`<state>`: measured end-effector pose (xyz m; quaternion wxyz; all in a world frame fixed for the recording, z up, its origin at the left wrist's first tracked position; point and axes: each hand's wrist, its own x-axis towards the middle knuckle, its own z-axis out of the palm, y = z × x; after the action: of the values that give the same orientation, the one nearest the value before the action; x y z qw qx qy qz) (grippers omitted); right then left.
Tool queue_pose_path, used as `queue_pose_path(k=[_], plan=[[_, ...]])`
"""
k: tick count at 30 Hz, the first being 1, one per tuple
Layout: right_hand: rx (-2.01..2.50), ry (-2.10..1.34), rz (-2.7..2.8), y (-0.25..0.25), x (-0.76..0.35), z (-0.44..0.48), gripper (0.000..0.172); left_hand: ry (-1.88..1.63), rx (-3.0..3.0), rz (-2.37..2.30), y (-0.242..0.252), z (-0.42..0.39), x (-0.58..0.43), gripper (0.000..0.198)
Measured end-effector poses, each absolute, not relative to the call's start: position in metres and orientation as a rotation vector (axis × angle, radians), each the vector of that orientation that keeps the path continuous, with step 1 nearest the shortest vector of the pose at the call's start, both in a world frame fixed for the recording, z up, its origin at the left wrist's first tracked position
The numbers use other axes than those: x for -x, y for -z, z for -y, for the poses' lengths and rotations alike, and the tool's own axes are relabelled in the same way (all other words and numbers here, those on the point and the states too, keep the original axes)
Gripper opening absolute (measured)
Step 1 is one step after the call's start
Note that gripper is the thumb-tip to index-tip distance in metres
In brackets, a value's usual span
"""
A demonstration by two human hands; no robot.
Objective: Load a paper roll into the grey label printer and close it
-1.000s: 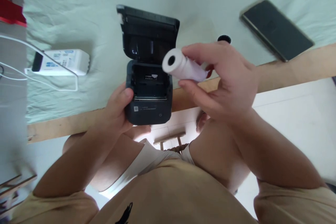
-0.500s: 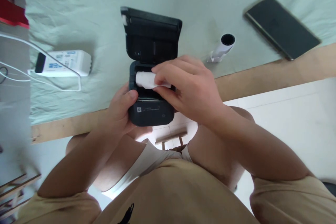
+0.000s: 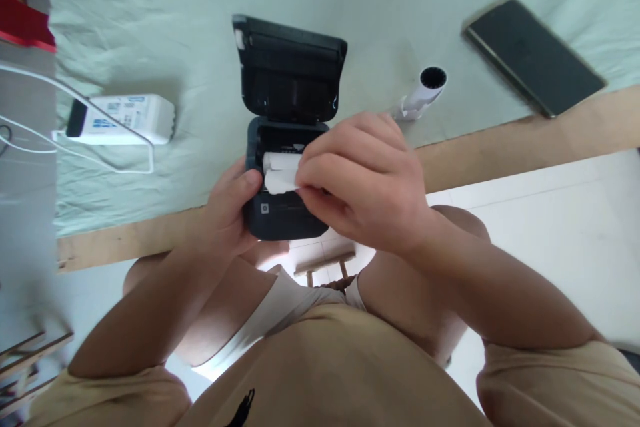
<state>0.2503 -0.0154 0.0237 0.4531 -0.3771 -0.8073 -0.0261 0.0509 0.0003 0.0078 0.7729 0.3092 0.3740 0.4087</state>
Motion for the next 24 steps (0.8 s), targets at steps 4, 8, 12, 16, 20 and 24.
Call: queue_pose_path(k=[4, 8, 12, 16, 20, 24], plan=[[0.882, 0.058, 2.048, -0.025, -0.249, 0.025, 0.018, -0.865, -0.676, -0.818, -0.012, 0.000, -0.052, 0.040], [0.866, 0.055, 2.112, -0.019, -0.247, 0.027, 0.019, -0.875, -0.713, -0.833, -0.013, 0.000, -0.052, 0.041], [0.873, 0.030, 2.178, -0.015, -0.247, 0.026, 0.016, -0.917, -0.768, -0.821, -0.008, 0.001, -0.050, 0.052], [0.791, 0.109, 2.139, -0.015, -0.247, 0.026, 0.012, -0.912, -0.829, -0.770, -0.004, 0.001, -0.046, 0.063], [0.747, 0.112, 2.143, -0.015, -0.245, 0.026, 0.011, -0.876, -0.832, -0.768, -0.003, 0.000, -0.044, 0.066], [0.712, 0.108, 2.150, -0.013, -0.243, 0.025, 0.009, -0.879, -0.814, -0.746, -0.003, 0.000, -0.043, 0.068]])
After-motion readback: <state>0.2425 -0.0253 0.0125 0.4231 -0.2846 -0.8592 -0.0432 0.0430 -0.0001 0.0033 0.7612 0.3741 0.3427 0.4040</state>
